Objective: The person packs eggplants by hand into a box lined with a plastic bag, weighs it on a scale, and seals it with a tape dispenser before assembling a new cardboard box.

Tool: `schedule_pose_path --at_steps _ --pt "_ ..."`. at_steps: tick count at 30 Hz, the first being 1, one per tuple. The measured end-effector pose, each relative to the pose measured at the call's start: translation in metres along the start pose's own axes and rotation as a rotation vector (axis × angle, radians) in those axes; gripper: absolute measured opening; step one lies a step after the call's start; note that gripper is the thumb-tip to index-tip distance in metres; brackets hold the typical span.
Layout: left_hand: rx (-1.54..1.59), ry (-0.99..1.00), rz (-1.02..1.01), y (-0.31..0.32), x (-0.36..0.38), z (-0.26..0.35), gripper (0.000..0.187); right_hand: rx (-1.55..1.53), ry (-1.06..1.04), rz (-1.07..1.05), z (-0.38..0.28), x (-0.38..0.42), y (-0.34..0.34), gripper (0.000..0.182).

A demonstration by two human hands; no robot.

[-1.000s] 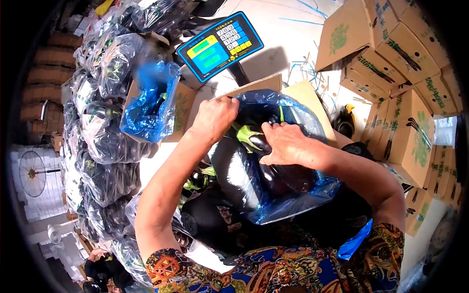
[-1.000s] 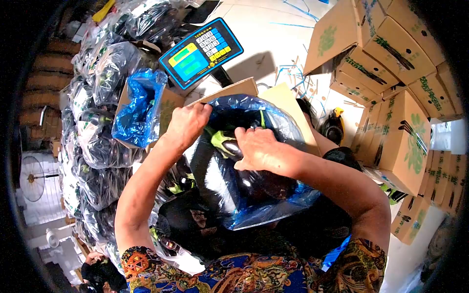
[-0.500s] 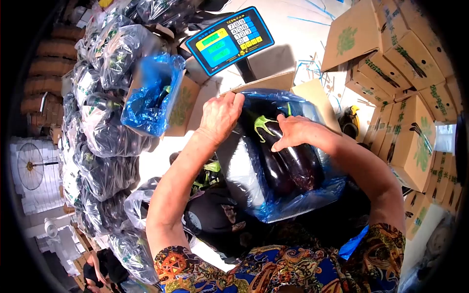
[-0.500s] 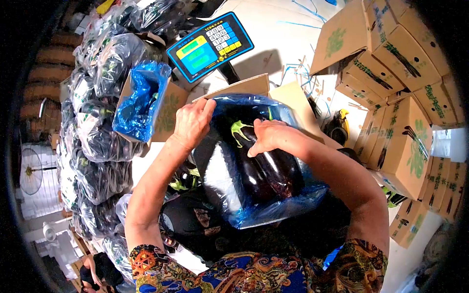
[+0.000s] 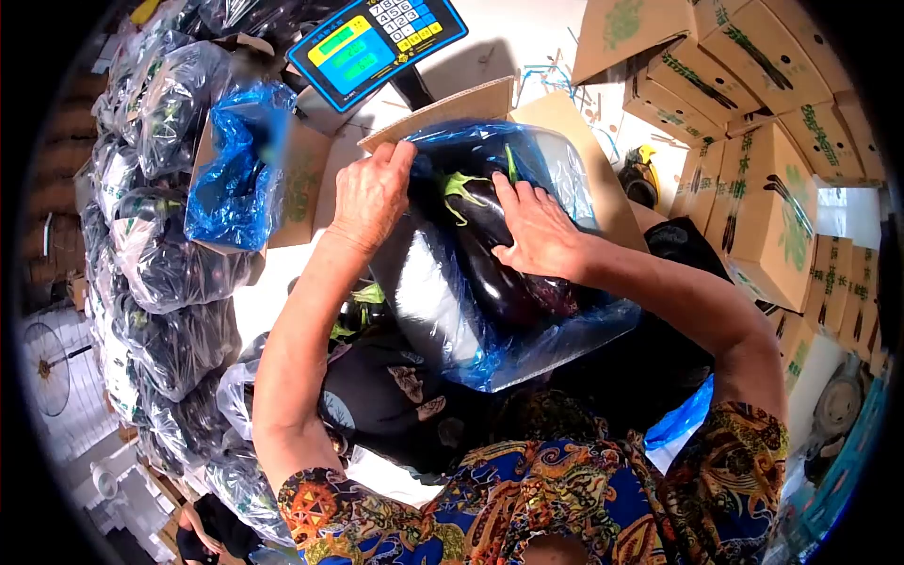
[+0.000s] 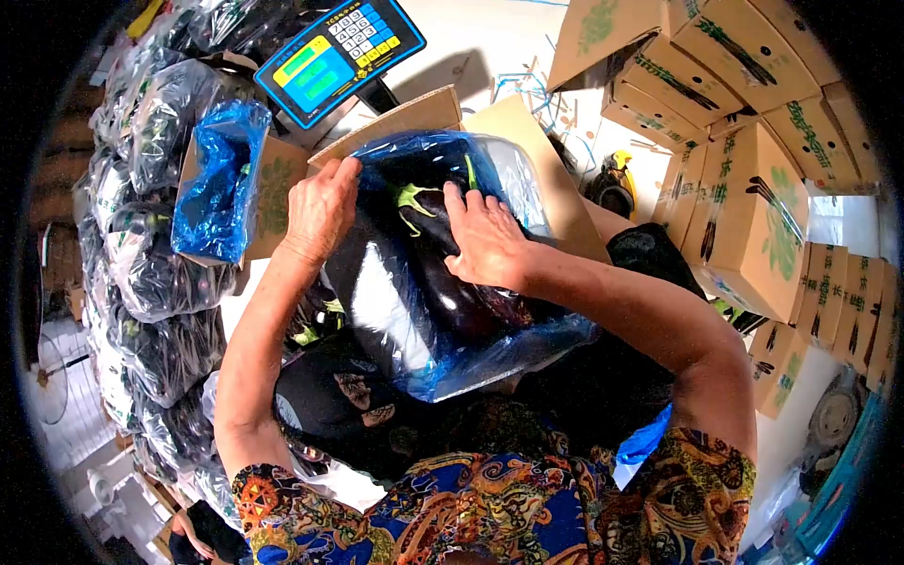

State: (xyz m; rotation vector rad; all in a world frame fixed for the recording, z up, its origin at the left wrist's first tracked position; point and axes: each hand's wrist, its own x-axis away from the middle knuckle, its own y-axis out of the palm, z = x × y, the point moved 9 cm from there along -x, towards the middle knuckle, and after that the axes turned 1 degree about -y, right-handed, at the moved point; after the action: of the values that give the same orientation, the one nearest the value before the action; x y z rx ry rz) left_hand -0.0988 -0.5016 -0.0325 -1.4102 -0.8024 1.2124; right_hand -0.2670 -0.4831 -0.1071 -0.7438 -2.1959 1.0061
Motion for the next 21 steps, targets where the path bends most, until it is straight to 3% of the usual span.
schedule_pose_path --at_steps 4,7,9,10,11,13,14,16,18,20,21 --pt "0.087 -0.048 -0.06 -0.003 0.006 -0.006 0.015 0.024 0.005 -0.015 -0.003 0.001 0.0 0.097" --pt "0.189 -0.011 -0.015 -0.011 0.01 -0.001 0.013 0.017 -0.173 0.115 -0.008 0.002 -0.003 0.099" --pt "0.241 0.025 -0.027 -0.018 0.012 0.005 0.012 -0.005 -0.191 0.115 -0.004 0.007 -0.004 0.09" --pt "0.203 -0.025 -0.158 -0.015 0.014 0.007 0.017 -0.039 -0.209 0.114 -0.003 0.009 -0.009 0.084" --pt "0.195 0.008 -0.141 -0.02 0.014 0.011 0.017 -0.072 -0.229 0.114 -0.002 0.01 -0.014 0.079" --pt "0.177 0.069 -0.104 -0.029 0.015 0.019 0.018 -0.007 -0.261 0.135 -0.006 0.014 -0.038 0.044" --pt "0.121 0.162 0.074 -0.049 0.014 0.034 0.023 -0.003 -0.263 0.214 -0.008 0.022 -0.059 0.042" --pt "0.192 0.149 0.103 -0.066 0.011 0.054 0.026 0.066 -0.257 0.41 -0.012 0.037 -0.108 0.038" --pt "0.297 0.132 0.047 -0.062 0.011 0.068 0.029 0.174 -0.141 0.515 0.021 0.036 -0.12 0.058" --pt "0.328 0.245 -0.046 -0.048 0.013 0.088 0.034 0.148 0.037 0.599 0.065 0.04 -0.115 0.072" --pt "0.341 0.285 -0.13 -0.034 0.016 0.093 0.035 -0.045 0.095 0.43 0.093 0.032 -0.098 0.067"
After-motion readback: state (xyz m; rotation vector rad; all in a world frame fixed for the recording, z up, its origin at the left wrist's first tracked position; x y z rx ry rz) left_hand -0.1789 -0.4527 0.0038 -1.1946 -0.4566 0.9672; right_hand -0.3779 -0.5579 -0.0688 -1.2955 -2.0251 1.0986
